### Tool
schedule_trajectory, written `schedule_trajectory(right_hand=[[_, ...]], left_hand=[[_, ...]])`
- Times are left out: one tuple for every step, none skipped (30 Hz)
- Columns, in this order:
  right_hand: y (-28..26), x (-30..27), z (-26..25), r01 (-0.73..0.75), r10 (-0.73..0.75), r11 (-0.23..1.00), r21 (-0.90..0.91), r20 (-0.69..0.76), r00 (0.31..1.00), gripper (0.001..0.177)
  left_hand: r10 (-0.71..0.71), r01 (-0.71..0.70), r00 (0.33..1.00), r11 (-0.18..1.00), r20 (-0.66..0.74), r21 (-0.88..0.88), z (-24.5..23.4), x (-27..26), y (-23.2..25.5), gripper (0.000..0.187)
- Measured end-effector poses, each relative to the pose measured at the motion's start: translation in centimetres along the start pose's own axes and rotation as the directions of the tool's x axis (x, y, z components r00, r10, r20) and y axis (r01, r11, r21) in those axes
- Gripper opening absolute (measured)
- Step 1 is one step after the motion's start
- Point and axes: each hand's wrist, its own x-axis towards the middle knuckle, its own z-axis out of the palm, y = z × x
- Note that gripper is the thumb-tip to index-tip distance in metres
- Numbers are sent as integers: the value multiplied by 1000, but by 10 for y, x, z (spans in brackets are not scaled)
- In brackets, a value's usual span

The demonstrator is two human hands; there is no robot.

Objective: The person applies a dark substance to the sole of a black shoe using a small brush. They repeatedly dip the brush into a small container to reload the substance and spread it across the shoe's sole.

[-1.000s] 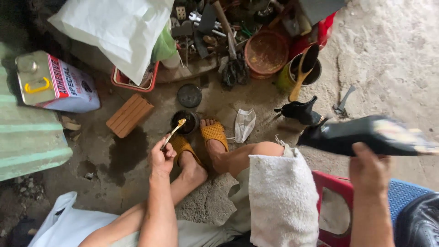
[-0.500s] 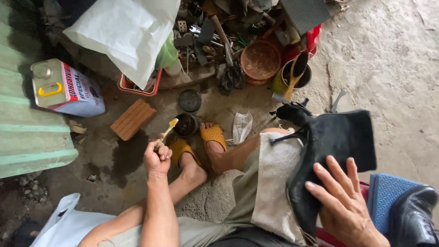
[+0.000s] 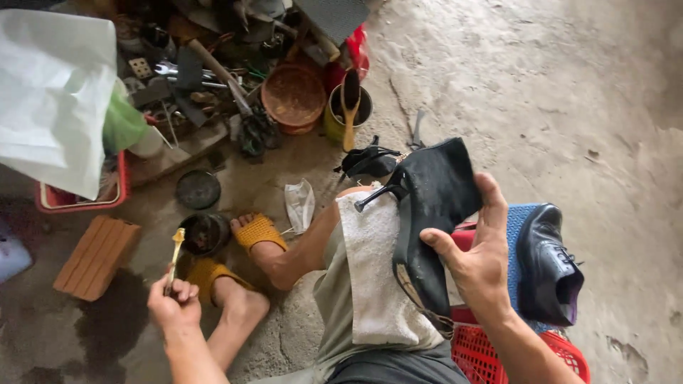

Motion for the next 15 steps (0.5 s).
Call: schedule_trajectory(right_hand=[[3, 1, -2, -61, 60, 992, -113, -9, 998, 109], [12, 2, -4, -59, 59, 992, -113, -3, 998, 109], [21, 2, -4, -218, 218, 971, 102, 15, 976, 103], [29, 4, 1, -369, 361, 877, 307, 85, 929, 100], [30, 1, 2, -374, 358, 875, 307, 109, 927, 100], [31, 2, 3, -445, 420, 810, 381, 153, 895, 79], [33, 3, 4, -513, 477, 733, 446, 200, 856, 63], [50, -4, 2, -524, 470, 729, 440, 234, 851, 63], [68, -11, 0, -628, 560, 610, 483, 298, 773, 57], [83, -13, -5, -718, 639, 474, 510, 361, 679, 57], [68, -11, 2, -731, 635, 470, 495, 386, 669, 57], [54, -10, 7, -753, 671, 456, 474, 373, 641, 61], [41, -10, 10, -775, 706, 441, 453, 359, 611, 66], [22, -11, 15, -777, 702, 441, 448, 368, 610, 66], [4, -11, 19, -690, 660, 615, 381, 230, 715, 57]], left_hand=[[6, -6, 1000, 1000, -3, -9, -3, 1, 0, 25], [7, -7, 1000, 1000, -8, -11, -2, 5, -5, 25], [-7, 7, 1000, 999, 3, -39, -1, 11, -8, 13], [-8, 8, 1000, 997, 1, -70, -8, 13, -5, 6], [6, -7, 1000, 997, -17, -77, -3, 13, -6, 6], [12, -14, 1000, 996, -22, -88, 0, 10, -5, 6], [19, -21, 999, 995, -26, -98, 3, 8, -4, 7], [40, -46, 998, 993, -52, -107, 2, 7, -4, 7], [49, -51, 998, 994, -30, -93, 1, 7, -5, 12], [50, -51, 999, 996, -6, -77, 6, 7, -6, 21], [66, -68, 997, 994, -31, -81, 4, 4, -2, 21], [48, -50, 998, 996, -28, -78, 5, 3, -1, 23], [29, -31, 999, 997, -25, -75, 7, 2, -2, 25], [37, -39, 999, 996, -32, -79, 11, -3, 0, 25], [24, -27, 999, 997, -49, -73, 15, -8, 2, 28]])
